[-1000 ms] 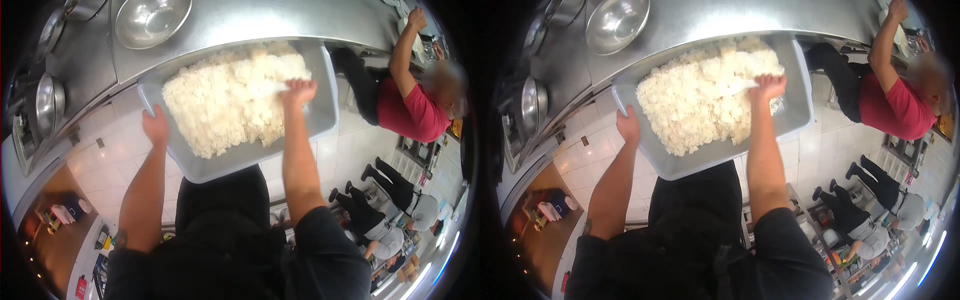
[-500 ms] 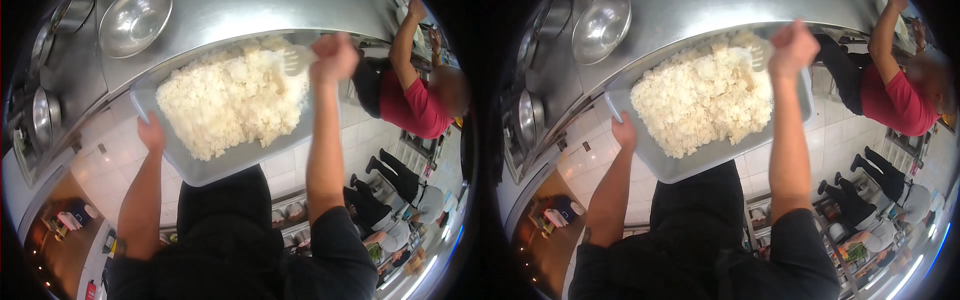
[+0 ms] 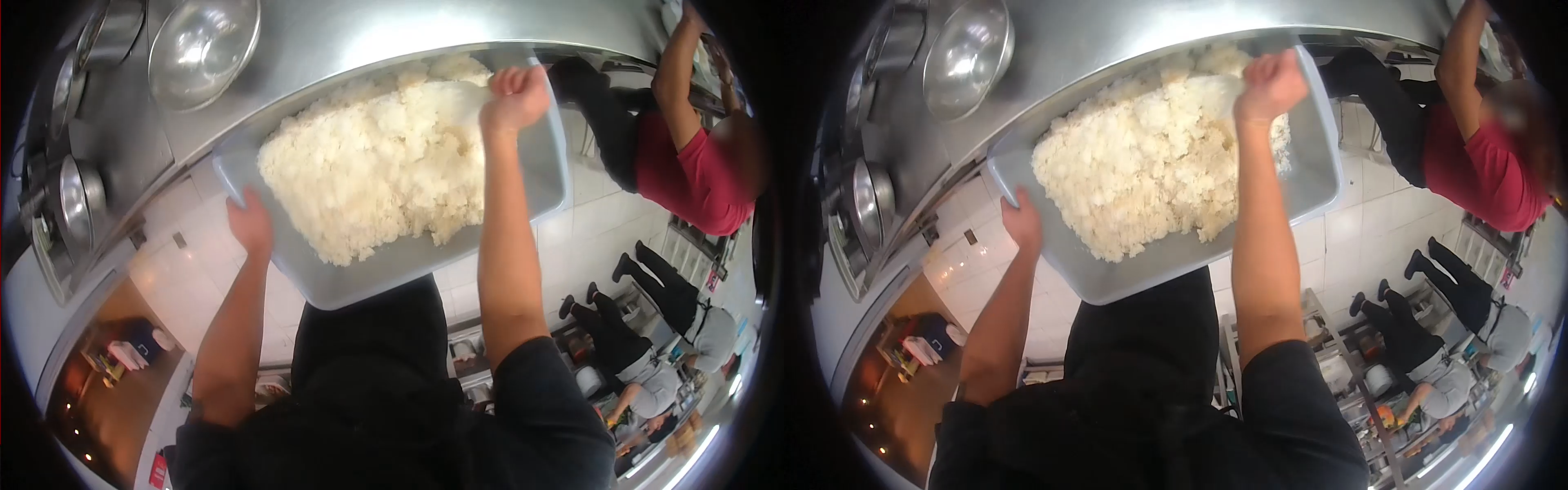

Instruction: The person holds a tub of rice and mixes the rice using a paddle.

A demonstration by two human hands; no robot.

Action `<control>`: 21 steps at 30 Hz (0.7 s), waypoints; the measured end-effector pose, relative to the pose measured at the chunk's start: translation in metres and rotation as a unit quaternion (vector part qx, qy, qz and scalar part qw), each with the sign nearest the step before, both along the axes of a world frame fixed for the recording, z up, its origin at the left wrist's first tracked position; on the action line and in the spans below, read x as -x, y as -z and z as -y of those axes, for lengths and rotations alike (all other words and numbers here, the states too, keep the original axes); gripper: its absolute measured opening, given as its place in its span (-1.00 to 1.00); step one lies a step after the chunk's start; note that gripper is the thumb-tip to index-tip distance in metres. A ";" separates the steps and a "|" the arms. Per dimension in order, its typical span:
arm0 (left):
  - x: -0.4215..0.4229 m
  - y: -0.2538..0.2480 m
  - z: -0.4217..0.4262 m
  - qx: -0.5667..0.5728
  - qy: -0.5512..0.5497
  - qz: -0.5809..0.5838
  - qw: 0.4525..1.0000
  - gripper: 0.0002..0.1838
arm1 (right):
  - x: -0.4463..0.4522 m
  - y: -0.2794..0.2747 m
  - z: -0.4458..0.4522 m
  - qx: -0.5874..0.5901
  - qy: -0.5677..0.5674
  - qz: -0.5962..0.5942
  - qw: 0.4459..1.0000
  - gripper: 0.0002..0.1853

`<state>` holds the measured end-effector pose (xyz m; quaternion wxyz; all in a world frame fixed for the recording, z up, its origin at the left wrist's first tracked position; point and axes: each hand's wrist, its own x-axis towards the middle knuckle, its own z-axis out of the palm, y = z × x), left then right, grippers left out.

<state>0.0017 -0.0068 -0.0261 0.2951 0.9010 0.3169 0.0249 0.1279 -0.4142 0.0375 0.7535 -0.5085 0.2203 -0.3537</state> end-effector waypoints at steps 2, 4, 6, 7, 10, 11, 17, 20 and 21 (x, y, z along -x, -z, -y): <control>0.003 0.000 -0.001 -0.014 -0.021 -0.021 0.999 -0.53 | 0.001 0.020 -0.025 0.190 -0.035 0.003 0.981 -0.50; 0.001 -0.005 0.001 -0.006 -0.015 -0.023 1.000 -0.53 | 0.002 0.045 -0.072 0.463 -0.065 -0.025 0.883 -0.64; 0.005 -0.007 0.000 0.006 -0.007 -0.023 1.000 -0.53 | 0.021 0.002 -0.123 0.374 -0.406 -0.331 0.765 -0.71; 0.008 -0.002 -0.004 0.018 0.007 0.004 1.000 -0.53 | 0.037 0.034 -0.136 0.492 -0.390 -0.196 0.753 -0.70; 0.001 -0.005 -0.001 0.036 0.013 0.020 0.999 -0.54 | 0.056 0.066 -0.143 0.596 -0.366 -0.043 0.713 -0.61; 0.004 -0.010 0.000 0.042 0.005 0.005 0.999 -0.54 | 0.062 0.064 -0.136 0.594 -0.375 -0.034 0.711 -0.54; 0.003 -0.007 -0.004 0.020 0.008 -0.014 1.000 -0.57 | 0.028 -0.073 0.014 0.022 -0.153 0.036 0.987 -0.54; 0.006 -0.012 -0.002 0.027 0.023 -0.003 0.999 -0.59 | 0.027 -0.141 0.017 0.046 -0.374 0.152 0.914 -0.44; 0.008 -0.013 -0.001 0.026 0.026 -0.011 0.999 -0.59 | 0.025 -0.148 0.009 0.043 -0.382 0.144 0.912 -0.46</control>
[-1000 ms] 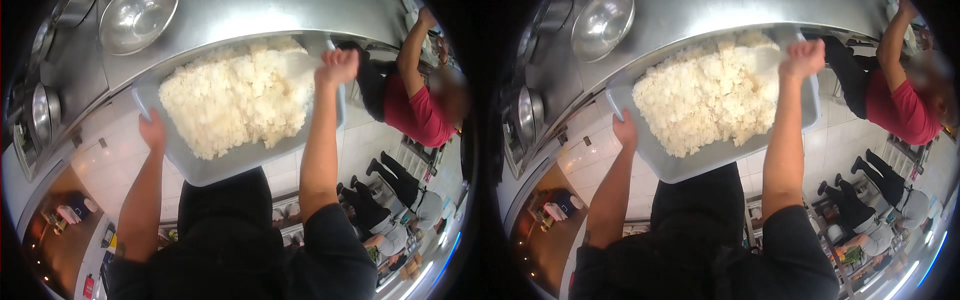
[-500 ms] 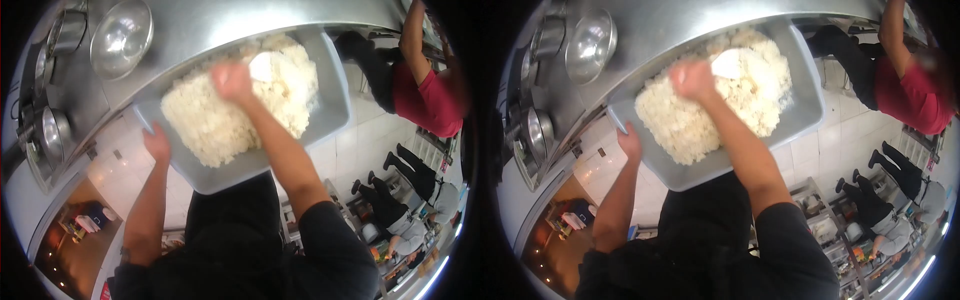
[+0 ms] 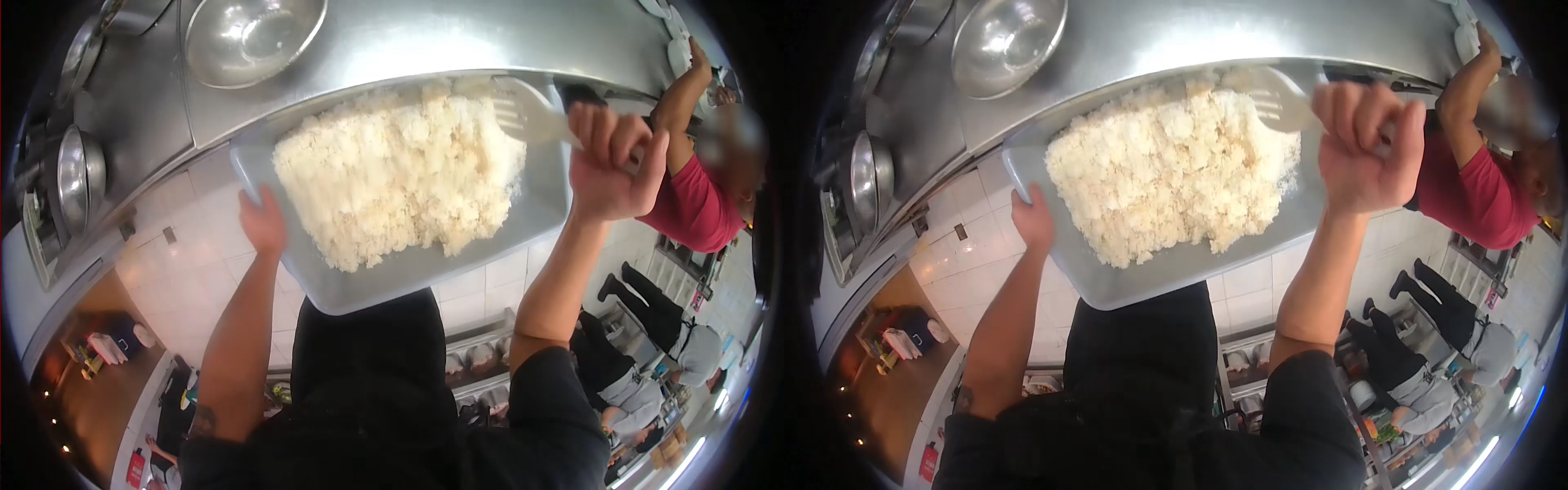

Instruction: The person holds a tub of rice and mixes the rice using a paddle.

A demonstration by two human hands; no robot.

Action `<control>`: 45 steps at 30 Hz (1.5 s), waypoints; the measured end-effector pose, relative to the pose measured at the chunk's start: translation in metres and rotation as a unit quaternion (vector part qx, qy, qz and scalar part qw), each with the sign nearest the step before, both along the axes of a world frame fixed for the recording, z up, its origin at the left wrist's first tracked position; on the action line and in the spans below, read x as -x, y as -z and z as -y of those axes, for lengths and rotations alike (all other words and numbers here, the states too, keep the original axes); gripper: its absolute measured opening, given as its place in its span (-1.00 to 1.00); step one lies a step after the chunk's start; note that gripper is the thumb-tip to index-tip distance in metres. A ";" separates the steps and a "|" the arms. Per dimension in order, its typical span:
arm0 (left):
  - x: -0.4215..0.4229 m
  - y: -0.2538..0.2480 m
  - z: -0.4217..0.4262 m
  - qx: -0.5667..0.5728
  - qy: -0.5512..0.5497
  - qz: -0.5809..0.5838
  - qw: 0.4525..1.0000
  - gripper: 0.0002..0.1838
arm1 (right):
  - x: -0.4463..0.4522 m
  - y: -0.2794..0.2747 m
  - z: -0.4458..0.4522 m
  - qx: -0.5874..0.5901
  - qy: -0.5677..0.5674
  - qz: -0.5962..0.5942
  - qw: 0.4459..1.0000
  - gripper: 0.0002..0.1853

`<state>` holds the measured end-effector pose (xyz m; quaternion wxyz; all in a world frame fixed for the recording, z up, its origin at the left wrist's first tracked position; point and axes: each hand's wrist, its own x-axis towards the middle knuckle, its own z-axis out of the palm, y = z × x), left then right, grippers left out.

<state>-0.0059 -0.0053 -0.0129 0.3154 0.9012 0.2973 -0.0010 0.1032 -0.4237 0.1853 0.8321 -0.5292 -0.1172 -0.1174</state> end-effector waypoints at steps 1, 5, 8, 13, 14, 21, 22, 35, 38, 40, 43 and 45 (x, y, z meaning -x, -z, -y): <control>-0.002 0.000 0.001 0.007 -0.010 -0.001 1.000 -0.60 | -0.005 0.002 -0.008 0.001 -0.009 -0.006 1.000 -0.46; -0.003 -0.001 0.002 0.041 -0.012 0.021 0.999 -0.60 | -0.014 0.168 -0.031 0.019 0.040 -0.086 0.995 -0.56; 0.000 0.008 -0.003 0.033 -0.022 0.024 0.999 -0.59 | 0.013 0.181 -0.047 0.230 0.043 -0.137 0.963 -0.56; 0.001 0.011 -0.001 0.008 -0.028 0.022 0.999 -0.57 | 0.028 0.190 -0.143 0.592 -0.152 -0.008 0.792 -0.63; -0.002 0.018 -0.008 -0.005 -0.028 0.025 0.999 -0.57 | 0.016 0.189 -0.142 0.590 -0.144 -0.002 0.794 -0.63; -0.005 0.006 -0.004 0.048 -0.023 0.022 0.998 -0.56 | -0.013 0.191 0.035 -0.215 0.244 -0.243 0.914 -0.59; -0.006 0.007 -0.004 0.037 -0.025 0.025 0.999 -0.57 | -0.001 0.194 0.033 -0.241 0.274 -0.231 0.902 -0.59; -0.001 0.017 -0.005 -0.016 -0.013 0.038 0.999 -0.59 | 0.082 0.102 -0.108 0.222 -0.038 0.065 0.972 -0.76; 0.002 0.019 -0.007 -0.006 -0.010 0.035 0.999 -0.59 | 0.058 0.070 -0.065 0.126 0.055 -0.050 0.989 -0.68; 0.002 0.019 -0.008 -0.008 -0.019 0.031 0.999 -0.60 | 0.020 0.047 -0.041 0.021 0.028 0.008 0.999 -0.61; -0.002 0.013 -0.007 0.009 -0.028 0.018 0.999 -0.59 | -0.010 0.113 -0.057 0.055 0.204 -0.038 0.977 -0.59; 0.001 0.014 -0.006 0.028 -0.034 0.005 0.999 -0.57 | -0.009 0.224 -0.058 0.101 0.267 -0.097 0.953 -0.58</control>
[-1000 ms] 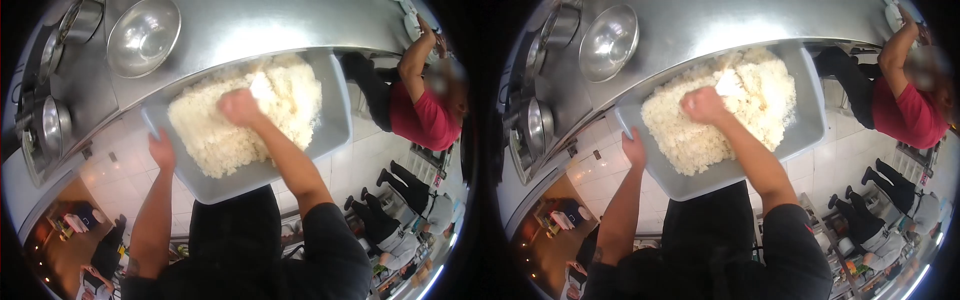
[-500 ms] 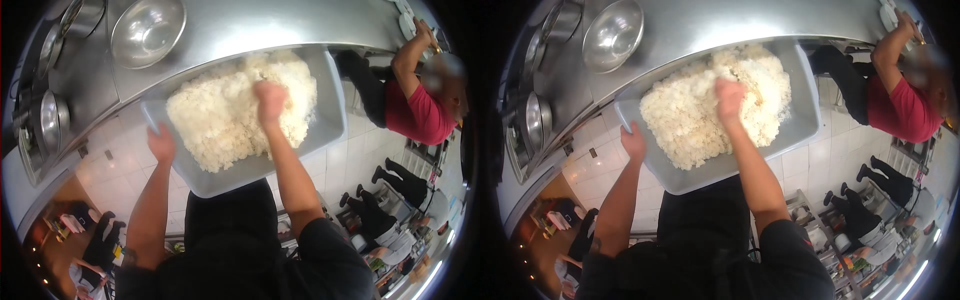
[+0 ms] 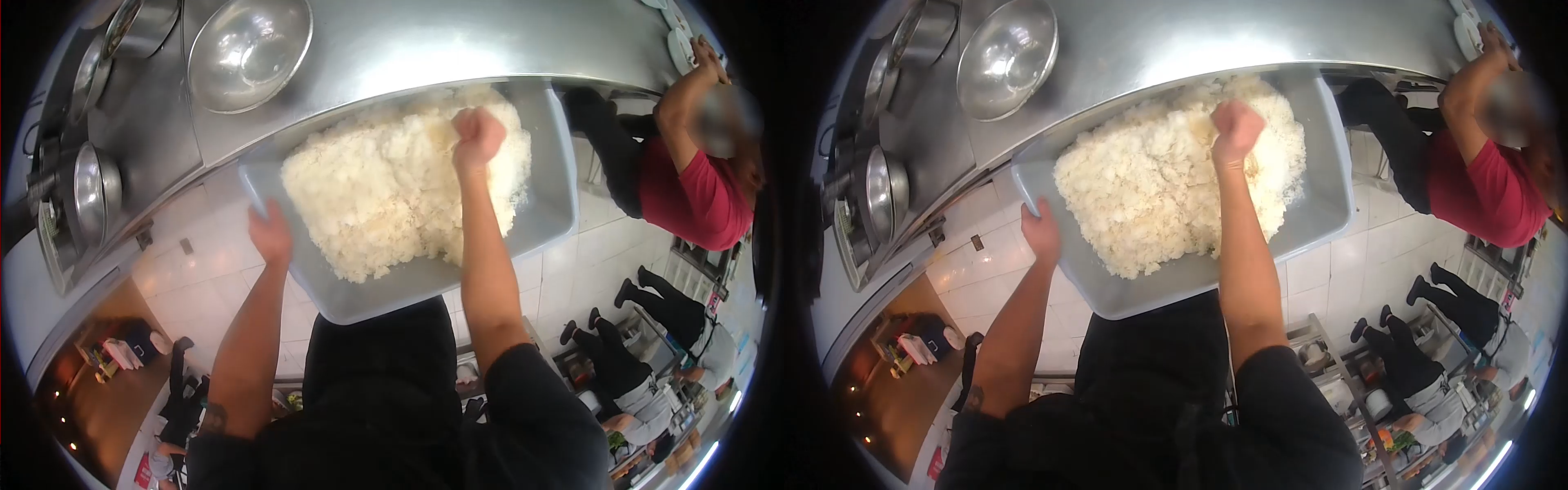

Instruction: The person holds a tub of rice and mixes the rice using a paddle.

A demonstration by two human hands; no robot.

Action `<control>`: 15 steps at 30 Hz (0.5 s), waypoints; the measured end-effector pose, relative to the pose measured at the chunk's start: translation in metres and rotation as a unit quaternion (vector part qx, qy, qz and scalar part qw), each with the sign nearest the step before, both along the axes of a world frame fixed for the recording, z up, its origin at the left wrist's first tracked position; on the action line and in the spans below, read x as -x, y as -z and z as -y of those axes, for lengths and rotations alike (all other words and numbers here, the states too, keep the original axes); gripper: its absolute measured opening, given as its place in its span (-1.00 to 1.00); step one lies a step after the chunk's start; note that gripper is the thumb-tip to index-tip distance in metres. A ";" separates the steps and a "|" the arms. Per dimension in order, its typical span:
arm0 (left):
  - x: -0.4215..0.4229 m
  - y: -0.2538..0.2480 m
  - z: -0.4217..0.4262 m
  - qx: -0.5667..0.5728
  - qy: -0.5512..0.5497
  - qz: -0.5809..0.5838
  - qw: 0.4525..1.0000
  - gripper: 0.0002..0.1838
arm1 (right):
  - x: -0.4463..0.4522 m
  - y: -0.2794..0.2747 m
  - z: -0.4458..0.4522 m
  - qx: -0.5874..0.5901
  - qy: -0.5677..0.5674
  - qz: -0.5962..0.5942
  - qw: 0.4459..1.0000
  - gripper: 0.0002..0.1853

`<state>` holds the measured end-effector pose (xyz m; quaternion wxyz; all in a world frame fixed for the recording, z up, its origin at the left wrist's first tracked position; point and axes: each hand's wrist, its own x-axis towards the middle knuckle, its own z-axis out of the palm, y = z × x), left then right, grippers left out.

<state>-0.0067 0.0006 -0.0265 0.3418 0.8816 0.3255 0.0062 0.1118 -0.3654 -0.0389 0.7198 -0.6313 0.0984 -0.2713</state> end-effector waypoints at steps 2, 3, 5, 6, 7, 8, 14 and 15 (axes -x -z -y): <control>0.000 0.003 -0.003 -0.009 0.000 0.009 1.000 -0.56 | -0.014 -0.022 0.007 -0.241 0.060 -0.002 0.969 -0.57; 0.010 -0.003 -0.004 -0.009 0.009 -0.003 1.000 -0.56 | 0.002 -0.026 0.015 -0.240 0.071 -0.011 0.968 -0.57; -0.004 -0.005 0.003 -0.014 0.008 0.001 1.000 -0.56 | -0.012 -0.039 0.036 -0.350 0.068 -0.072 0.931 -0.57; -0.008 -0.004 0.005 -0.008 0.002 0.008 1.000 -0.56 | -0.015 -0.053 0.038 -0.345 0.060 -0.067 0.934 -0.57; -0.007 -0.003 0.003 0.011 0.004 0.018 1.000 -0.56 | -0.008 -0.074 0.034 -0.284 0.025 -0.058 0.957 -0.57; 0.000 -0.003 0.000 0.026 0.006 0.023 0.999 -0.56 | 0.000 -0.095 0.029 -0.225 -0.011 -0.053 0.973 -0.57; -0.005 -0.007 0.003 0.017 -0.002 -0.002 1.000 -0.57 | 0.012 -0.101 -0.037 -0.060 -0.162 0.057 0.983 -0.62; -0.002 -0.010 0.003 0.013 -0.006 -0.007 1.000 -0.57 | 0.017 -0.061 -0.049 0.017 -0.190 0.018 0.982 -0.63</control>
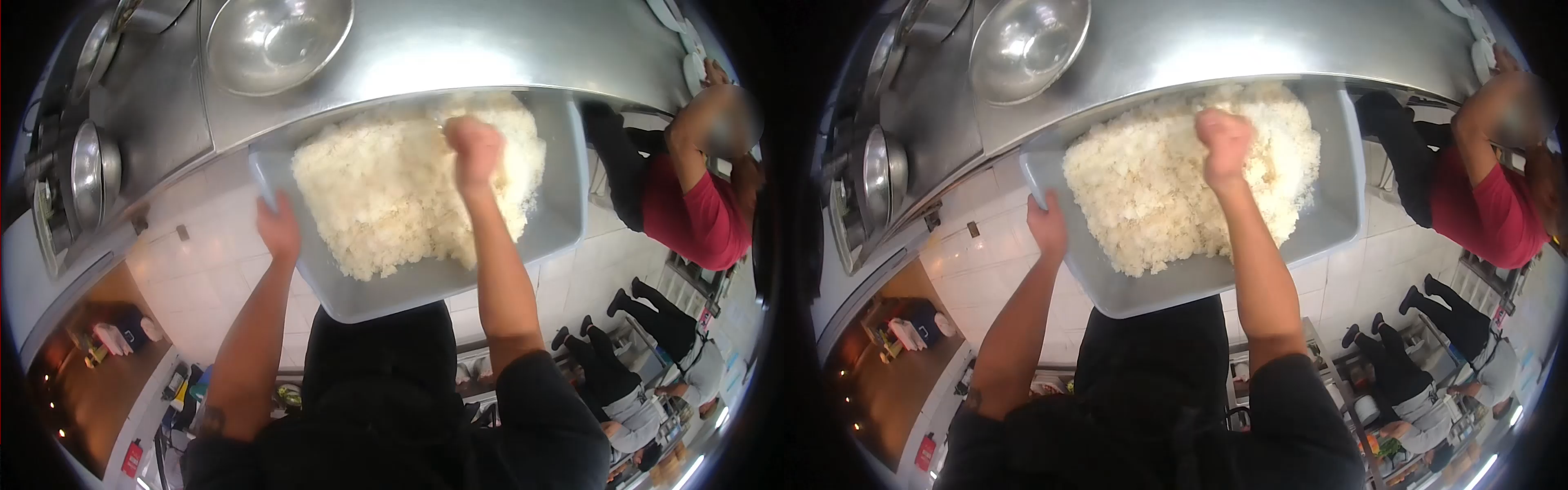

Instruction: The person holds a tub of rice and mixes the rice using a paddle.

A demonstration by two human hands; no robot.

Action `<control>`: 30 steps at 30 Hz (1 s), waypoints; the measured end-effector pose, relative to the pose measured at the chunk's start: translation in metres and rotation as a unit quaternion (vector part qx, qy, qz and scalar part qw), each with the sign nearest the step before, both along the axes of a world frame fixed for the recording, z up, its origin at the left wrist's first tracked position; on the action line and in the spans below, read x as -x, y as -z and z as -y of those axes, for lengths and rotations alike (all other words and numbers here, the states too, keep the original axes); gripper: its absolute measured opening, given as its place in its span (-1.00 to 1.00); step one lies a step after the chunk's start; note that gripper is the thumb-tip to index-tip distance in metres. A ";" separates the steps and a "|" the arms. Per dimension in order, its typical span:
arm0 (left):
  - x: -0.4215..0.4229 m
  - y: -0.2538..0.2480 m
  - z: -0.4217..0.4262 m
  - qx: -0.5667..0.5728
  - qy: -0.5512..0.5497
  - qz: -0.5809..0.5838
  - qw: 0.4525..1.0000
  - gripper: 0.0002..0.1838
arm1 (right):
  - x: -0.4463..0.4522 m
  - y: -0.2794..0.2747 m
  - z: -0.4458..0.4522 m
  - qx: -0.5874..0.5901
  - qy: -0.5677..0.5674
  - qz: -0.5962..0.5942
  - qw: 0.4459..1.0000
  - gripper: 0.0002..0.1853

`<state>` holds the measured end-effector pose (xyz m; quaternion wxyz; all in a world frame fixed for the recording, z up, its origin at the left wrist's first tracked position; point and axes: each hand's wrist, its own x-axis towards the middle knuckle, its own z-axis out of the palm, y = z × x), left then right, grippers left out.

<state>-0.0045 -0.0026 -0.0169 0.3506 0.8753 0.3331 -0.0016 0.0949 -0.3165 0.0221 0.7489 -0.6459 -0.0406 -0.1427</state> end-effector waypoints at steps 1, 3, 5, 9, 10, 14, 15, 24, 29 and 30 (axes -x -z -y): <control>0.000 -0.003 0.000 0.003 -0.003 -0.011 1.000 -0.56 | -0.002 0.030 -0.013 0.082 -0.027 -0.021 0.996 -0.64; 0.007 -0.007 -0.001 0.004 0.007 -0.028 1.000 -0.56 | -0.006 0.033 -0.049 0.190 -0.061 -0.053 0.978 -0.64; -0.004 -0.004 0.001 -0.007 0.014 -0.005 1.000 -0.53 | -0.005 0.056 -0.068 0.311 -0.100 0.000 0.945 -0.65; -0.002 0.006 -0.006 -0.025 0.015 -0.001 1.000 -0.51 | -0.005 0.060 -0.058 0.396 -0.146 0.008 0.906 -0.68; -0.002 0.003 -0.005 -0.015 0.018 -0.012 1.000 -0.50 | -0.004 0.057 -0.043 0.324 -0.047 -0.075 0.942 -0.69; 0.001 0.007 -0.005 -0.023 0.017 -0.003 1.000 -0.51 | -0.012 -0.037 0.021 0.011 0.024 -0.004 1.000 -0.59; 0.002 0.002 -0.005 -0.023 0.012 -0.009 1.000 -0.51 | -0.009 -0.077 0.019 -0.104 -0.040 0.010 0.994 -0.56; 0.002 -0.002 0.003 -0.034 0.032 -0.011 0.999 -0.61 | 0.001 0.041 -0.036 0.156 -0.038 -0.097 0.982 -0.62; -0.002 -0.004 0.002 -0.041 0.024 -0.006 0.999 -0.61 | -0.038 0.037 0.067 -0.293 0.073 -0.176 0.937 -0.57; 0.000 -0.004 0.003 -0.035 0.018 -0.007 0.999 -0.61 | -0.032 0.019 0.067 -0.277 0.057 -0.155 0.947 -0.56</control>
